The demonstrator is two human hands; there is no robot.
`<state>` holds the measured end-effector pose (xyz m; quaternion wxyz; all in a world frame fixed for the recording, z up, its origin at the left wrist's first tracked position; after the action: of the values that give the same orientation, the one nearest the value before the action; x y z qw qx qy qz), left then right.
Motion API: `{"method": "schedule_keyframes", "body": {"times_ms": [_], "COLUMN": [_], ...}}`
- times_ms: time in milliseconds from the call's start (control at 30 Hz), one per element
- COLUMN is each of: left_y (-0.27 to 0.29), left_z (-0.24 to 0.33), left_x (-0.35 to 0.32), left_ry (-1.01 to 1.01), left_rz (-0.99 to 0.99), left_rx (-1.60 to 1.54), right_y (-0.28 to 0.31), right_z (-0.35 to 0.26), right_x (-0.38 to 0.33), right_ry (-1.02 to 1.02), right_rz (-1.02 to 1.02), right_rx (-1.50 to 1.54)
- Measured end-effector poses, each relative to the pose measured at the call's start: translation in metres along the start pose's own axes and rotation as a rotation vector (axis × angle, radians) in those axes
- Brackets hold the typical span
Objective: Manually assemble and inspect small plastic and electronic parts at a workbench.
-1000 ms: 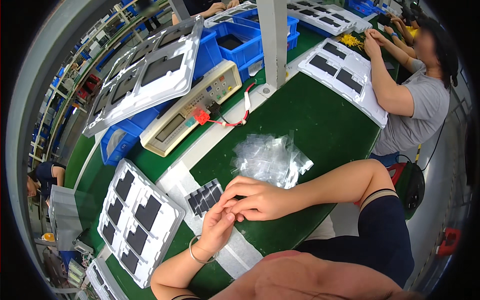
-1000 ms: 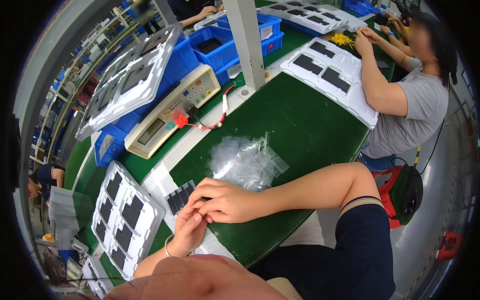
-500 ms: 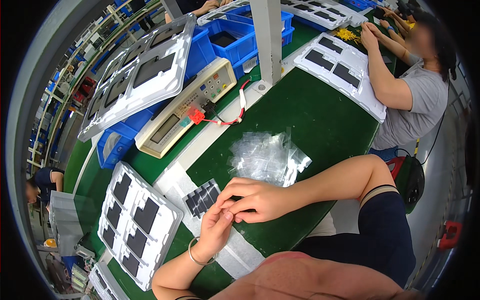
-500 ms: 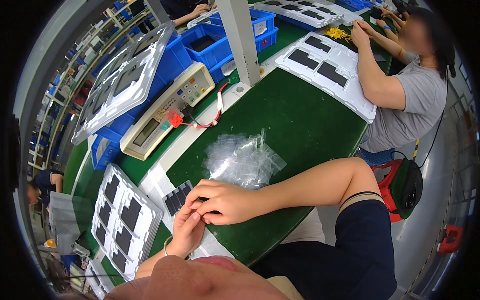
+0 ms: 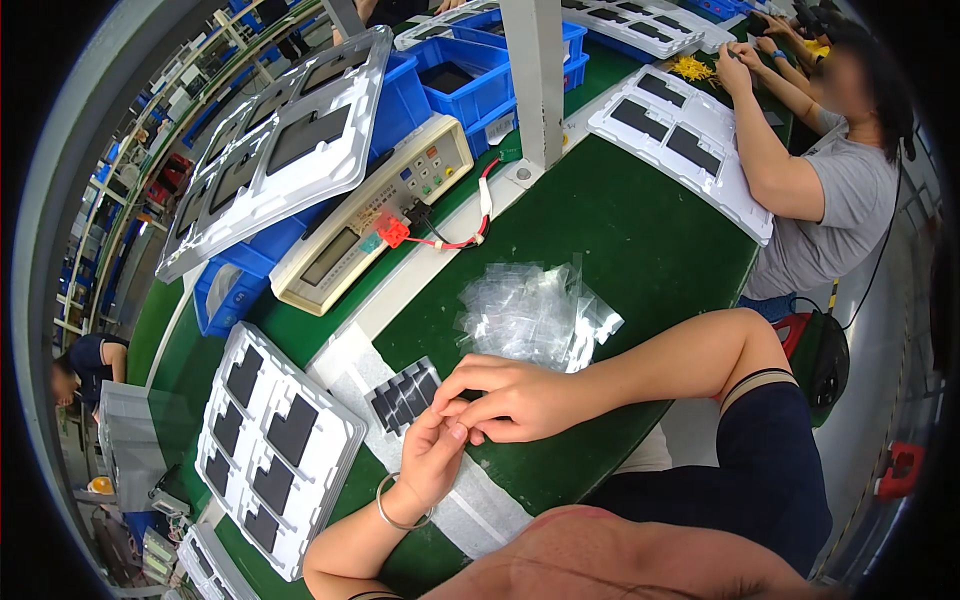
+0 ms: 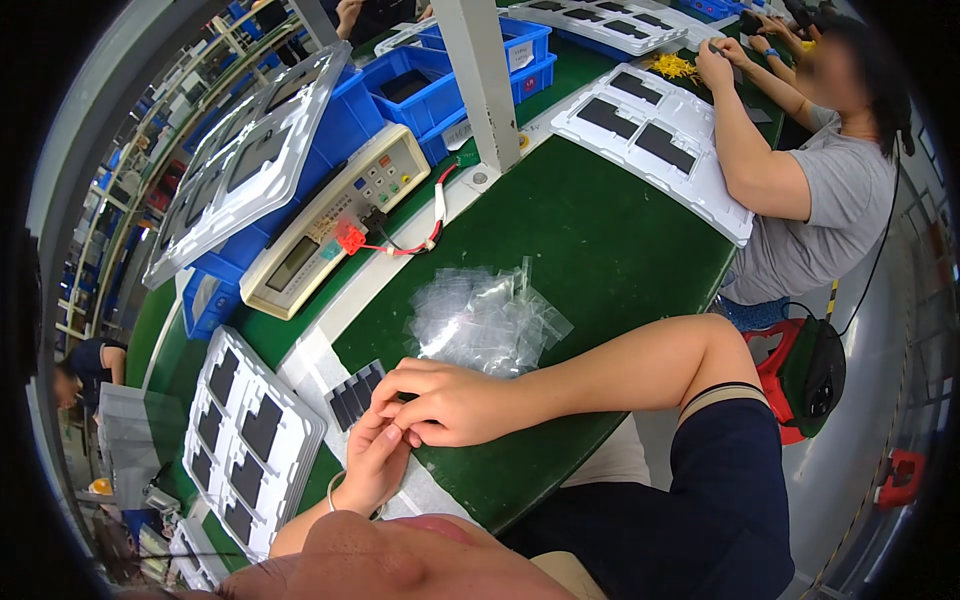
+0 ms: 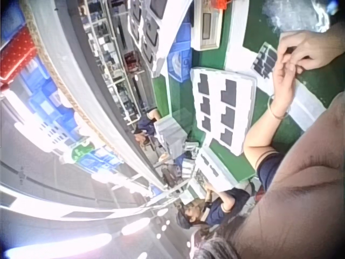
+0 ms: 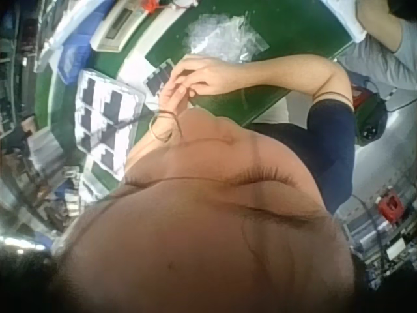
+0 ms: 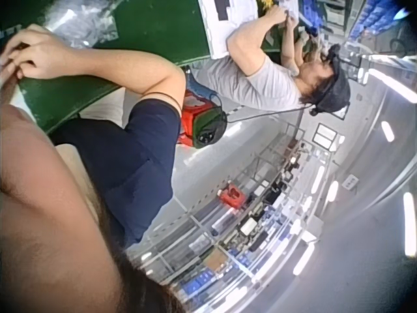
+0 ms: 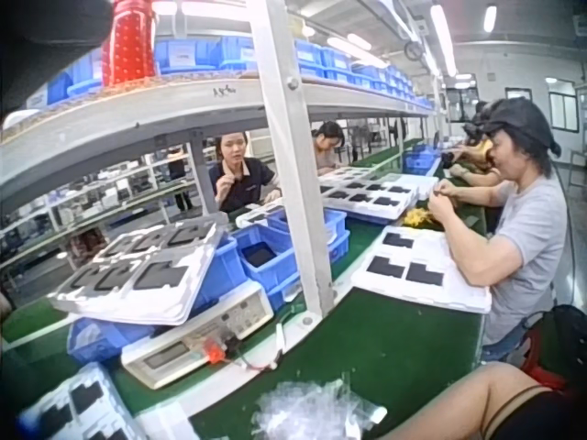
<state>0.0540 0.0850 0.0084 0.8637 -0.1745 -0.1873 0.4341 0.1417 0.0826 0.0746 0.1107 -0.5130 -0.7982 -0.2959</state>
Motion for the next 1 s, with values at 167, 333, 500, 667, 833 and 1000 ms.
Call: {"method": "schedule_keyframes", "body": {"times_ms": [167, 333, 500, 667, 833, 1000], "left_y": [-0.0007, -0.0006, -0.0002, -0.0028, -0.0027, -0.0014], "left_z": [-0.0002, -0.0004, -0.001, -0.0008, 0.0003, -0.0018], "left_x": [0.0008, 0.0004, -0.0015, -0.0001, -0.001, -0.001], "left_ry": [0.003, -0.002, 0.011, -0.001, -0.008, -0.001], "left_rz": [0.001, -0.019, -0.023, -0.044, -0.046, -0.048], "left_rx": [-0.006, -0.006, 0.007, -0.002, -0.001, -0.004], "right_y": [0.0008, -0.0009, -0.0009, -0.0005, -0.0006, -0.001], "right_z": [0.0004, 0.0007, 0.0006, 0.0006, -0.0011, -0.0008], "right_x": [0.0001, -0.0007, -0.0007, -0.001, 0.0, -0.0003], "right_ry": [0.0, -0.006, -0.006, -0.009, 0.0, -0.006], "right_rz": [-0.001, -0.041, -0.047, -0.042, -0.037, -0.053], "right_rx": [0.008, -0.001, 0.02, 0.018, 0.041, 0.014]}}
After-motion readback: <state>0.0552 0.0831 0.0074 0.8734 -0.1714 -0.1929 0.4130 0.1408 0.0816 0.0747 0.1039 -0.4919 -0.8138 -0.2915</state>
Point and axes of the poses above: each hand's wrist, its own x-axis towards the middle knuckle, its own y-axis out of the back of the hand, z = x × y, the point moved 9 cm from there along x, towards the middle knuckle, and after that the axes turned 13 degrees about -y, right-handed, at the moved point
